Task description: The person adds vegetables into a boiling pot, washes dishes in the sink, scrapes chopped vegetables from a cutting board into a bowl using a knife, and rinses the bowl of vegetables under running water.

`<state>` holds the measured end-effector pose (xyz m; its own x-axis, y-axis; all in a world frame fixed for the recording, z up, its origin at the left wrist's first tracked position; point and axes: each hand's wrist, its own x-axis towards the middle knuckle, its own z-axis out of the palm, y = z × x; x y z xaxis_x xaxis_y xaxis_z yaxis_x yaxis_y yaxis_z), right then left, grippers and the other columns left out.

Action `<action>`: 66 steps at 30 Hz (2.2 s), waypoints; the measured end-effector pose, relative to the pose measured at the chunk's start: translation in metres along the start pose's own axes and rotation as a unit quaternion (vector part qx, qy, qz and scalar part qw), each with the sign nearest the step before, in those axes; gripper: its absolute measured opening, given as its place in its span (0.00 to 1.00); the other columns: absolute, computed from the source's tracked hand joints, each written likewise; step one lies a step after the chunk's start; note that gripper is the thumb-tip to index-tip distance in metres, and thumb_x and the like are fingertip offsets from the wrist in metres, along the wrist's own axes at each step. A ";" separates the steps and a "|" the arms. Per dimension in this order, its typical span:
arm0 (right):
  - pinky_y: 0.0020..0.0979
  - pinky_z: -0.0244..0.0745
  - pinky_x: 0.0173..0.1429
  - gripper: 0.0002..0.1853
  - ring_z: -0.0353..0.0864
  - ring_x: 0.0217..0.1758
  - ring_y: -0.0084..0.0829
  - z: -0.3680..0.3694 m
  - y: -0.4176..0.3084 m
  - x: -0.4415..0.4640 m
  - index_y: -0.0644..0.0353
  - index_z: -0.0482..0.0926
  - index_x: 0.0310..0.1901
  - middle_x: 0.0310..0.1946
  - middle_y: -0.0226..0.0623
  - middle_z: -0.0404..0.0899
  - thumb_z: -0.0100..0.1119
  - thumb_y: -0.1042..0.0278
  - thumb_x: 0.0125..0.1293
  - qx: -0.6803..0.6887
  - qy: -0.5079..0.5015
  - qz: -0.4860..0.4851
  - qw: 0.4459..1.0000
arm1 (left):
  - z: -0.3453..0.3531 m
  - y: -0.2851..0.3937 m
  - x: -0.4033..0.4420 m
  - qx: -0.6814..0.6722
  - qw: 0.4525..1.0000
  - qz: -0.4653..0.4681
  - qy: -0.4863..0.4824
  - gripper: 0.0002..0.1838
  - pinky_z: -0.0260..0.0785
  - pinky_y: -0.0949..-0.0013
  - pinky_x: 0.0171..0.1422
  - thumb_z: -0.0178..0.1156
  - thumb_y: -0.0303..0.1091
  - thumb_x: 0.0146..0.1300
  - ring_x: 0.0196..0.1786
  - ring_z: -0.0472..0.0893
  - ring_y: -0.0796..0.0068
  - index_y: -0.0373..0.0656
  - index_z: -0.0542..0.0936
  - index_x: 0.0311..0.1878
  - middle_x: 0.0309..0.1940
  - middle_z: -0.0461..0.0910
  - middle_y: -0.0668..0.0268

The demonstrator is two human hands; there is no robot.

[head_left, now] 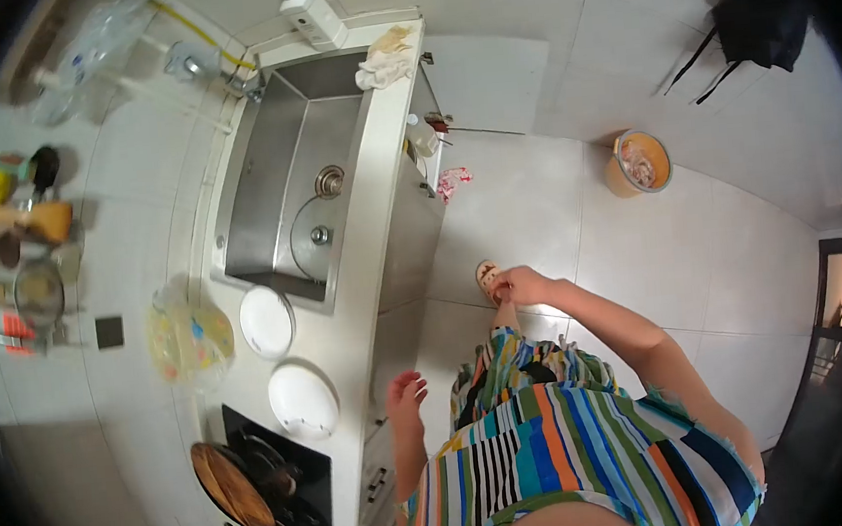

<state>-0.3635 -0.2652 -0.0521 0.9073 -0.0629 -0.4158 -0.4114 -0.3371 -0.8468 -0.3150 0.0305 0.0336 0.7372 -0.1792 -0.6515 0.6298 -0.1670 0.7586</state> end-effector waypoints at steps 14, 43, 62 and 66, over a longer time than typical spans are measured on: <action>0.41 0.59 0.54 0.25 0.62 0.52 0.49 -0.058 0.012 0.305 0.59 0.63 0.47 0.46 0.49 0.66 0.47 0.78 0.41 0.061 0.111 -0.136 0.983 | 0.184 0.105 0.201 0.385 0.888 0.250 -0.022 0.09 0.65 0.73 0.42 0.48 0.24 0.55 0.40 0.71 0.71 0.36 0.70 0.40 0.40 0.70 0.59; 0.33 0.68 0.31 0.10 0.74 0.26 0.32 0.130 0.143 0.464 0.56 0.74 0.28 0.21 0.36 0.74 0.47 0.61 0.51 -0.220 -0.079 -0.056 0.971 | 0.182 -0.107 0.096 0.205 0.833 -0.003 0.514 0.30 0.52 0.64 0.58 0.51 0.28 0.54 0.54 0.61 0.60 0.34 0.50 0.58 0.54 0.56 0.51; 0.30 0.68 0.26 0.13 0.72 0.23 0.28 0.153 0.134 0.449 0.61 0.72 0.29 0.17 0.35 0.71 0.46 0.59 0.54 -0.157 -0.111 0.045 0.980 | 0.178 -0.124 0.083 0.367 0.785 -0.128 0.482 0.24 0.54 0.56 0.49 0.54 0.29 0.47 0.42 0.67 0.54 0.34 0.62 0.49 0.38 0.69 0.54; 0.29 0.68 0.25 0.14 0.71 0.22 0.28 0.068 0.127 0.376 0.62 0.72 0.30 0.16 0.35 0.70 0.46 0.59 0.55 -0.032 -0.111 0.148 0.982 | 0.181 -0.127 0.089 0.343 0.791 -0.098 0.497 0.22 0.54 0.56 0.49 0.53 0.29 0.47 0.42 0.67 0.54 0.35 0.63 0.48 0.38 0.69 0.54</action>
<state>-0.0803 -0.2683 -0.3388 0.7051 0.0371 -0.7082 -0.6412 -0.3933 -0.6589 -0.3732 -0.1399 -0.1227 0.6857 0.7083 -0.1678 0.7254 -0.6459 0.2378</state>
